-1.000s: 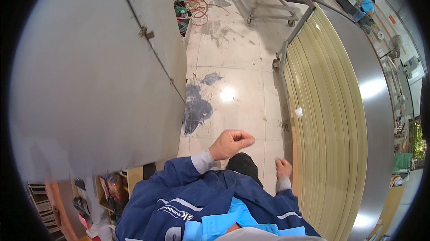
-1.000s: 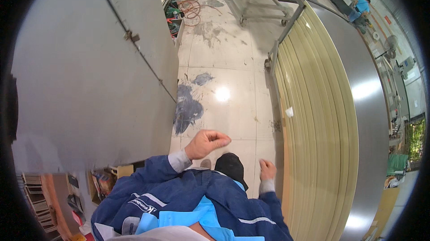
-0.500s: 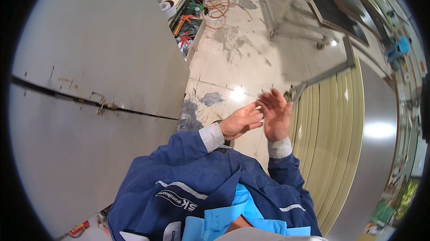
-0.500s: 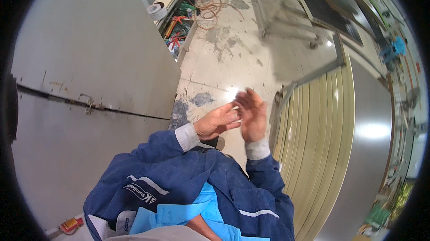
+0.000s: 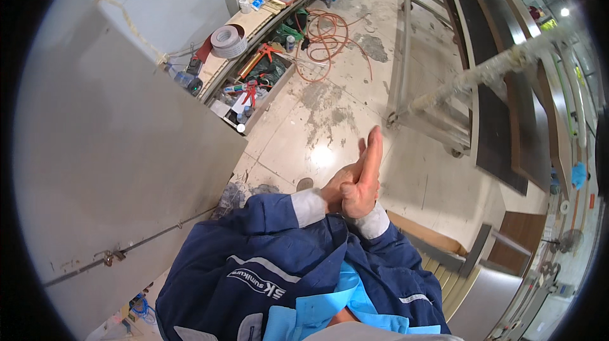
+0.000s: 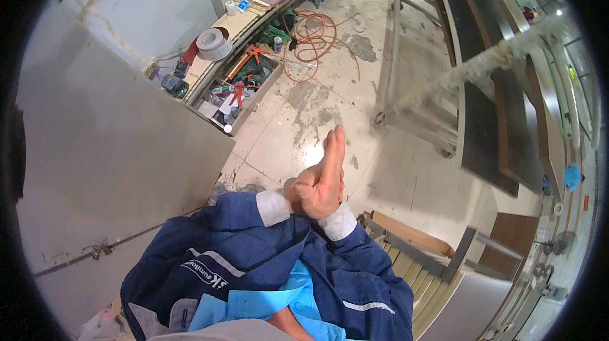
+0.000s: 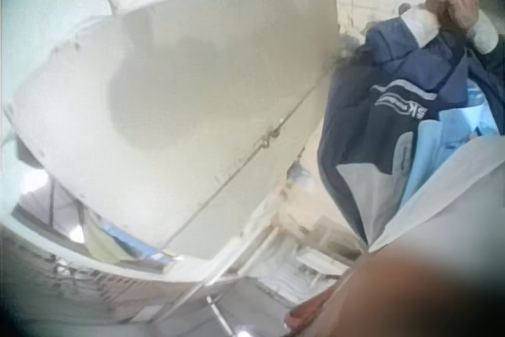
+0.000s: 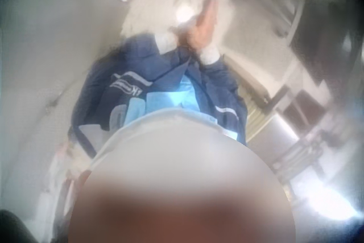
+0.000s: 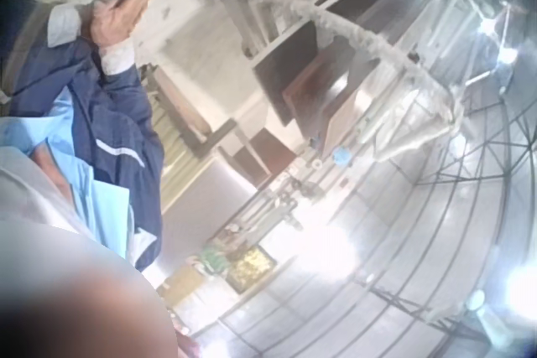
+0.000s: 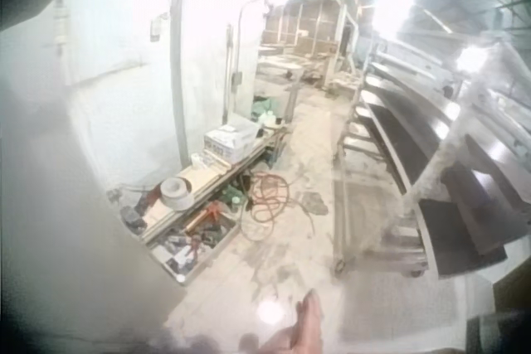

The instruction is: The person applies a dark finish to a curved wooden panel using a small brush and wipes the surface with a cloth. They then retrieve a small label, peel off its backing, and stick it onto the panel.

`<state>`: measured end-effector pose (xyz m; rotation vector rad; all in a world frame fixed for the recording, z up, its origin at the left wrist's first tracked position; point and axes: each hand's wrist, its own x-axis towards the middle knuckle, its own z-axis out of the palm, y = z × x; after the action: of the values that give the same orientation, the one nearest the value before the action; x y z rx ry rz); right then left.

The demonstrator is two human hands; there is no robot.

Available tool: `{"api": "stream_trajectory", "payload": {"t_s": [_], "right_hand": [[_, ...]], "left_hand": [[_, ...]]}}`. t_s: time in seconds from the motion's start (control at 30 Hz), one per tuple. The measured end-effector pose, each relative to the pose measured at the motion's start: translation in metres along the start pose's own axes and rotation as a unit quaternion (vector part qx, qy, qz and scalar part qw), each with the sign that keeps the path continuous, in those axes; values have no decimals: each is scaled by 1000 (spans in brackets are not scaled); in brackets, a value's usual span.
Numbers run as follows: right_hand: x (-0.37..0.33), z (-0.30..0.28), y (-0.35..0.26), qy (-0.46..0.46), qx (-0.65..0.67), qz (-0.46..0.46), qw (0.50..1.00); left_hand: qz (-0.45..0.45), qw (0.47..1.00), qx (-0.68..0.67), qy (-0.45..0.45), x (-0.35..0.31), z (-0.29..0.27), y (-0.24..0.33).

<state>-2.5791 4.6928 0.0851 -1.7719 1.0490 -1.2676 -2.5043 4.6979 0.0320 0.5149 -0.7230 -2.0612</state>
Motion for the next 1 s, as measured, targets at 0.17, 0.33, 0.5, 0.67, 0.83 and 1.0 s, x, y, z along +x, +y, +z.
{"api": "stream_trajectory", "payload": {"t_s": [0.17,0.33,0.5,0.67,0.83,1.0], "right_hand": [[107,-39,96,-174,-215,-73,958],[243,-108,259,-209,-292,-114,926],[370,-173,395,-194,-170,111,960],[486,-217,473,-85,-51,401,911],[632,-238,550,-17,-120,324,938],[737,-285,679,-37,-303,312,899]], "left_hand": [[-92,970,-218,-49,138,-59,52],[-111,966,-223,72,284,-102,108],[-31,991,64,115,391,-132,202],[92,915,78,386,463,-196,268],[42,851,-84,517,530,-287,307],[69,838,-84,535,650,-377,356]]}}
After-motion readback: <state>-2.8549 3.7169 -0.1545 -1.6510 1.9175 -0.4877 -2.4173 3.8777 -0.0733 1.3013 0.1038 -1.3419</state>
